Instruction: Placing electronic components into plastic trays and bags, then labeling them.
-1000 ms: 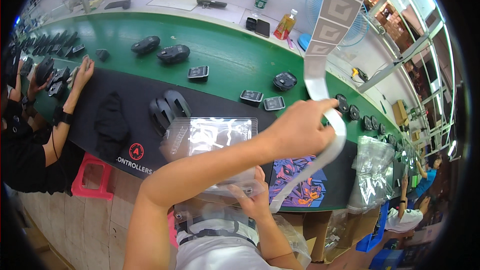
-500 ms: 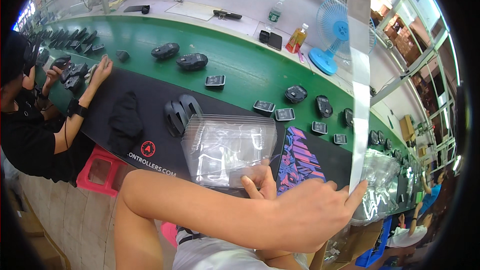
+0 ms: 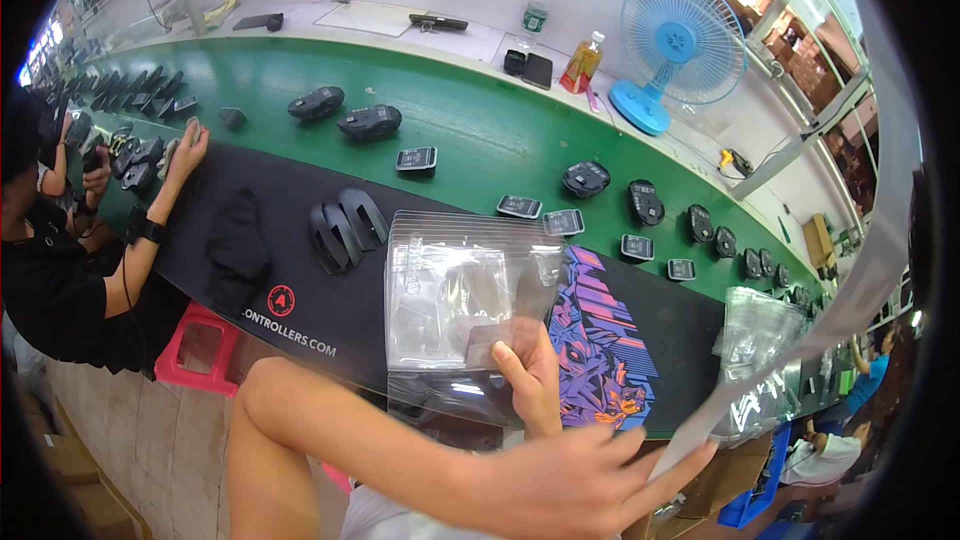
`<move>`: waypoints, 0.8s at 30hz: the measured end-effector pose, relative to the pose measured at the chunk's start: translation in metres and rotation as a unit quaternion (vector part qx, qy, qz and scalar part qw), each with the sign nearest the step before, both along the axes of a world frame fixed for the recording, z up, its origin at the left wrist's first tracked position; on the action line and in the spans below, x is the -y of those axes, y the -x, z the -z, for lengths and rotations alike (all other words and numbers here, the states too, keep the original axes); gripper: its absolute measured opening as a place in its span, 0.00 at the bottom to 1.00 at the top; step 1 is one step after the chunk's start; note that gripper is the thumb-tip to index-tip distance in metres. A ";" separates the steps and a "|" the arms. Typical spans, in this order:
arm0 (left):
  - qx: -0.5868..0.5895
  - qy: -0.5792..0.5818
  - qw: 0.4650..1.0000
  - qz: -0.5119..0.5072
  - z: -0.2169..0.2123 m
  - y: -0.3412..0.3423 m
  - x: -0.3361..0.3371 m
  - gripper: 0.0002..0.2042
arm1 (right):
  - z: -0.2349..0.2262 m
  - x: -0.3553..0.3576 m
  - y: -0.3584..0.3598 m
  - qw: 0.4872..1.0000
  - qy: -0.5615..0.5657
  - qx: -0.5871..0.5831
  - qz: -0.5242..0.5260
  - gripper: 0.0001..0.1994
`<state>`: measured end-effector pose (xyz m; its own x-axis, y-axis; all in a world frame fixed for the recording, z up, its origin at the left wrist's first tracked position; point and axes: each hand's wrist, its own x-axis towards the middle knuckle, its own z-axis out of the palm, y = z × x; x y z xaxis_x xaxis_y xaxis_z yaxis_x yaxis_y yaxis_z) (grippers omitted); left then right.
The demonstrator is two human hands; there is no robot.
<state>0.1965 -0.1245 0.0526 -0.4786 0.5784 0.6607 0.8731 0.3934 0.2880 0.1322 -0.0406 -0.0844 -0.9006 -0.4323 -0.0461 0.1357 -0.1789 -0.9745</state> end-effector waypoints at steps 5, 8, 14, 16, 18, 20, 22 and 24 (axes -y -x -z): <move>0.014 -0.081 0.997 -0.009 -0.011 0.080 -0.004 0.44 | 0.029 -0.009 -0.016 0.992 -0.104 -0.074 0.001 0.19; -0.073 -0.083 0.994 -0.011 0.002 0.136 0.001 0.43 | 0.040 -0.007 -0.017 0.955 -0.123 -0.268 0.004 0.21; 0.035 -0.186 0.965 -0.180 0.087 0.196 0.060 0.44 | 0.030 0.001 -0.027 0.956 -0.221 -0.191 0.008 0.22; 0.041 -0.186 0.967 -0.168 0.089 0.193 0.066 0.43 | 0.039 -0.004 -0.025 0.932 -0.234 -0.276 0.008 0.25; 0.058 -0.166 0.974 -0.141 0.083 0.191 0.068 0.44 | 0.040 -0.006 -0.021 0.908 -0.242 -0.341 0.017 0.27; -0.020 -0.203 0.972 -0.115 0.084 0.192 0.058 0.44 | 0.039 -0.011 -0.025 0.912 -0.247 -0.326 0.019 0.29; 0.029 -0.146 0.982 -0.114 0.088 0.185 0.051 0.45 | 0.033 -0.013 -0.028 0.918 -0.249 -0.309 0.023 0.30; 0.017 -0.140 0.982 -0.123 0.093 0.184 0.054 0.45 | 0.021 -0.016 -0.028 0.948 -0.198 -0.248 -0.001 0.32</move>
<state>0.0124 -0.1784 -0.0402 -0.6048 0.2407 0.7591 0.7503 0.4918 0.4418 0.1603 -0.0246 -0.1056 -0.8527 -0.4718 0.2243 -0.3573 0.2134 -0.9093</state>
